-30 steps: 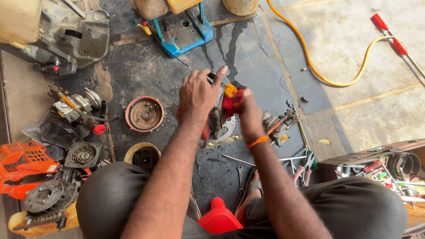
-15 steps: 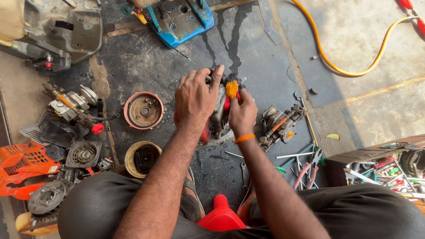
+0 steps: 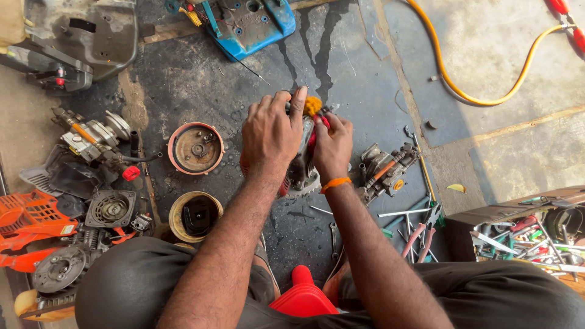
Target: The person sits on a red stool and wipes a small engine with a red and yellow cloth. They rotate the engine to clean different sides, including the pull-start housing and the gear side, then place it back on the floor.
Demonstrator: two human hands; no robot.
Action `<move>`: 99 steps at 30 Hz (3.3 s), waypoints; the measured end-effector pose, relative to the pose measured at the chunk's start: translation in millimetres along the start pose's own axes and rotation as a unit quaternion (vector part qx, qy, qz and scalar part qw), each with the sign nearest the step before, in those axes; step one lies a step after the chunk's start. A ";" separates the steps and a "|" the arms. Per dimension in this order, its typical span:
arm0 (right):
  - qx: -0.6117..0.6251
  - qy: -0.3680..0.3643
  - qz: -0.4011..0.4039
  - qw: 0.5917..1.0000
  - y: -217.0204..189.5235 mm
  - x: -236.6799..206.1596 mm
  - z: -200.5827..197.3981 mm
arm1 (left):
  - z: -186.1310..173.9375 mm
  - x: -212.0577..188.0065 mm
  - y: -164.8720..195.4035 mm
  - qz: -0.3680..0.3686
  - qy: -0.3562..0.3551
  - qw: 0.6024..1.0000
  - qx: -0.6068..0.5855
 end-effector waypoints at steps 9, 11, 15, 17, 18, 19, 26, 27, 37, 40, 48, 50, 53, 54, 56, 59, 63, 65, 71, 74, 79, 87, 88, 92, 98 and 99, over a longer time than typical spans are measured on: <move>0.066 0.008 -0.008 0.998 -7.1 -97.3 -11.2 | 1.4 4.5 0.9 -0.016 -0.017 1.000 0.016; 0.019 0.026 0.017 0.999 4.3 -55.2 -7.8 | -0.7 4.3 0.6 -0.003 0.007 1.000 0.015; -0.016 0.011 -0.013 1.000 7.4 8.1 4.3 | 0.1 5.3 0.3 -0.012 -0.025 1.000 0.000; 0.035 0.035 -0.046 0.998 -1.3 -10.0 3.4 | -1.1 6.3 1.5 -0.011 -0.005 1.000 0.020; 0.087 0.048 -0.065 0.993 -6.3 -37.3 -0.6 | -0.3 7.1 2.0 -0.010 -0.014 1.000 0.023; 0.053 0.025 -0.026 0.998 -7.8 -62.8 -4.7 | 0.6 7.3 1.9 -0.015 -0.024 0.999 0.027; 0.103 -0.065 0.133 0.984 9.2 -102.5 -53.4 | 4.7 7.5 0.1 -0.011 -0.007 1.000 -0.001; 0.163 -0.039 0.215 0.962 14.9 -84.2 -58.7 | 6.4 7.3 0.0 -0.015 -0.021 1.000 0.000; -0.395 -0.226 -0.076 0.887 -38.4 -79.3 -34.8 | 9.4 5.0 3.5 -0.037 -0.036 0.999 0.010; -0.426 -0.235 -0.130 0.864 -39.9 -91.3 -36.4 | 8.3 5.3 4.2 -0.030 -0.025 0.999 0.012; -0.455 -0.250 -0.153 0.841 -32.0 -35.4 -28.7 | 8.9 2.3 2.4 -0.029 -0.037 0.999 0.007; -0.479 -0.304 -0.097 0.818 -27.8 -63.2 -34.5 | 10.5 3.9 2.7 -0.030 -0.023 0.999 0.015; -0.507 -0.283 -0.211 0.786 -36.2 -92.4 -37.5 | 12.5 5.8 2.7 -0.012 -0.011 1.000 0.014; -0.500 -0.281 -0.184 0.798 -37.1 -91.8 -37.8 | 13.3 6.0 2.3 -0.012 -0.017 1.000 0.011; -0.485 -0.278 -0.133 0.818 -40.0 -70.9 -31.1 | 13.5 5.8 1.5 -0.016 -0.028 0.999 0.005; -0.495 -0.295 -0.078 0.813 -44.9 -41.6 -24.6 | 11.1 4.5 1.2 -0.020 -0.031 0.999 0.005; -0.553 -0.317 -0.164 0.753 -46.2 -79.1 -28.5 | 8.9 5.5 1.8 -0.026 -0.029 0.999 0.014; -0.569 -0.329 -0.190 0.730 -39.6 -92.6 -28.9 | 8.6 6.3 2.5 -0.017 -0.017 1.000 0.019; -0.544 -0.302 -0.139 0.770 -28.9 -31.3 -18.1 | 6.2 4.0 2.0 -0.014 0.005 1.000 0.002; -0.574 -0.278 -0.191 0.746 -38.2 -40.4 -20.7 | 4.5 4.3 2.4 -0.030 -0.003 0.999 0.017; -0.594 -0.308 -0.179 0.721 -31.4 -78.5 -25.7 | 8.1 9.2 2.2 -0.034 -0.015 0.999 -0.003; -0.526 -0.276 -0.135 0.793 -7.6 -8.5 -29.1 | 8.6 13.9 -7.6 -0.040 0.028 0.989 -0.138; -0.508 -0.298 -0.111 0.801 -9.0 -9.3 -37.9 | 7.5 14.7 -9.6 -0.058 0.020 0.981 -0.186; -0.283 -0.250 0.018 0.926 -28.4 12.5 -74.6 | 4.2 16.6 -16.5 -0.123 -0.055 0.940 -0.312; -0.036 -0.233 -0.132 0.963 -73.1 28.7 -45.6 | 5.9 22.3 -20.3 -0.149 -0.122 0.935 -0.297; -0.087 -0.218 -0.201 0.951 -80.1 20.3 -31.2 | 6.8 24.6 -19.8 -0.120 -0.142 0.947 -0.261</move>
Point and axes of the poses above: each hand's wrist, its own x-axis towards the middle knuckle, its own z-axis out of the palm, y = z × x, the point moved 3 cm from there along x, towards the middle knuckle, and after that the axes turned 8 degrees about x, right-handed, at the moved point
